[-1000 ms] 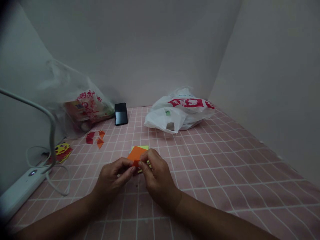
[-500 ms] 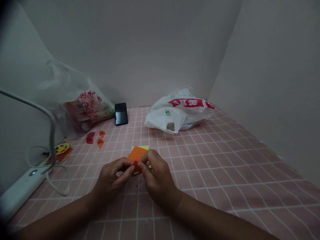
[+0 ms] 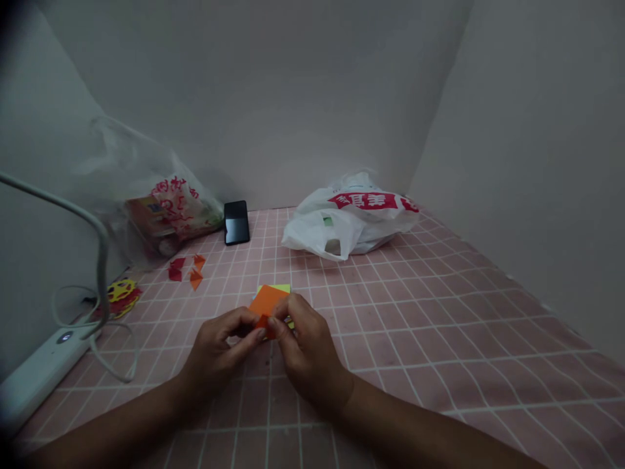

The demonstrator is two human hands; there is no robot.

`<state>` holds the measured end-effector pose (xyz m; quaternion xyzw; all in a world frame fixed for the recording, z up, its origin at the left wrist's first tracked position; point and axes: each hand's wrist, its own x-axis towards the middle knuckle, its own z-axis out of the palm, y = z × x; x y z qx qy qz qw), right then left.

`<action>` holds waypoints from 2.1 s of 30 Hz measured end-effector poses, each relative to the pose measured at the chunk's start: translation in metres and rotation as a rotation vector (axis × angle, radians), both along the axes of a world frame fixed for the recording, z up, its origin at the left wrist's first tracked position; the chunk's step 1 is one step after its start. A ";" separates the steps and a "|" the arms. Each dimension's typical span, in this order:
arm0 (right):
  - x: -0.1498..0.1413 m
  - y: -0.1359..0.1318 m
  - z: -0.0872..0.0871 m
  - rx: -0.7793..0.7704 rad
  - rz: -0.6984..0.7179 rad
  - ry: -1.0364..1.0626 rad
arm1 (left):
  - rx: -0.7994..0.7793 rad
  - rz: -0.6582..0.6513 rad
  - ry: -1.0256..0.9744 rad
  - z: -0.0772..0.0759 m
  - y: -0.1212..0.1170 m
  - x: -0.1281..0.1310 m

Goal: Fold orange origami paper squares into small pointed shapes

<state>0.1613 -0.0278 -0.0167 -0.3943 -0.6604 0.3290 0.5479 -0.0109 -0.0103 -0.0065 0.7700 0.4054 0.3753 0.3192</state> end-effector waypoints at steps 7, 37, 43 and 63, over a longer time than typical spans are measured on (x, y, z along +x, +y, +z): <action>0.000 0.001 -0.001 -0.085 0.009 0.029 | -0.297 0.014 -0.194 0.006 0.002 0.000; 0.001 0.011 0.001 -0.483 0.187 0.153 | -0.564 -0.011 -0.292 0.013 0.014 -0.003; 0.001 0.008 0.001 -0.440 0.120 0.038 | -0.488 -0.039 -0.269 0.010 0.015 -0.003; 0.000 0.005 0.000 -0.305 0.037 -0.183 | -0.510 -0.040 -0.275 0.005 0.013 -0.001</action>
